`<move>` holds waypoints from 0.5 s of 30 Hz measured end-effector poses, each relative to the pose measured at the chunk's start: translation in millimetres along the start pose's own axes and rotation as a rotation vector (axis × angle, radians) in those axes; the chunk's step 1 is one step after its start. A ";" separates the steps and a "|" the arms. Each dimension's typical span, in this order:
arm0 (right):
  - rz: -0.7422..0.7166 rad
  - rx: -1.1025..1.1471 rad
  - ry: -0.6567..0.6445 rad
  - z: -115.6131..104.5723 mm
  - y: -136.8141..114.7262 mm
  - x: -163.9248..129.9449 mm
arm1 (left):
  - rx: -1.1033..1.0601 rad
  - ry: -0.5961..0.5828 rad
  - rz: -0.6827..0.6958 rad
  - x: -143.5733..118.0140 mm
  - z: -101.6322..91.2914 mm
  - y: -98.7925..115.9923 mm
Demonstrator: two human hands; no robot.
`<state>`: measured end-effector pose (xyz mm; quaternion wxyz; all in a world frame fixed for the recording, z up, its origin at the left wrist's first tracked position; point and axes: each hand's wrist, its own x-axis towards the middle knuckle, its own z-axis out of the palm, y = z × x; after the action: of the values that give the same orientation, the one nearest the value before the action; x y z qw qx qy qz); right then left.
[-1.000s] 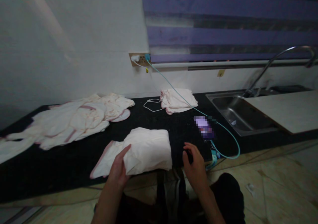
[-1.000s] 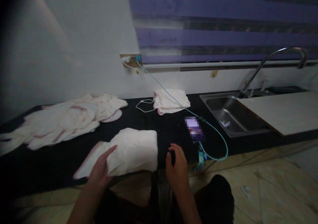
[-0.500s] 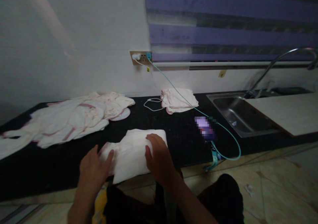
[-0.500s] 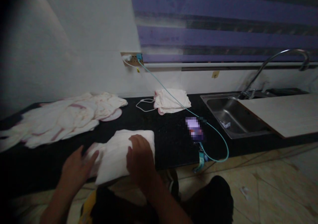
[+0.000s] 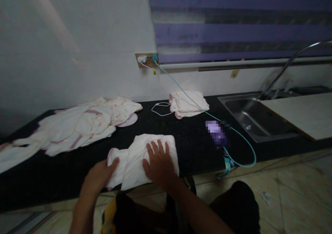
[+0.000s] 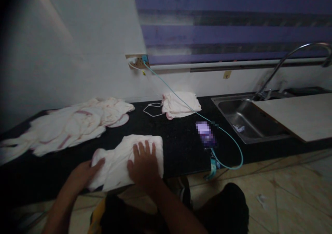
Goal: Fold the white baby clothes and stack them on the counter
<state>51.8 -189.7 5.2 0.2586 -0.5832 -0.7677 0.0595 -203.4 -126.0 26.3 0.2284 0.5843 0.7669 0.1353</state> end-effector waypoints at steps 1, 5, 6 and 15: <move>0.001 -0.004 -0.002 -0.9 -0.2 0.3 | -0.079 -0.020 -0.043 -5.2 -1.1 6.6; 0.002 0.011 -0.003 -1.4 0.5 0.1 | -0.493 -0.125 -0.084 -26.7 -7.9 34.9; 0.002 0.022 -0.001 -0.9 0.7 0.0 | -0.566 -0.123 -0.043 -30.0 -9.4 41.7; 0.002 0.052 0.023 5.7 2.0 0.5 | -0.281 -0.130 0.427 -60.4 14.5 96.8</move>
<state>50.7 -187.4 -0.3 0.2824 -0.5776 -0.7624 0.0730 -102.4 -157.6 71.4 0.3224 0.7028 0.5837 0.2479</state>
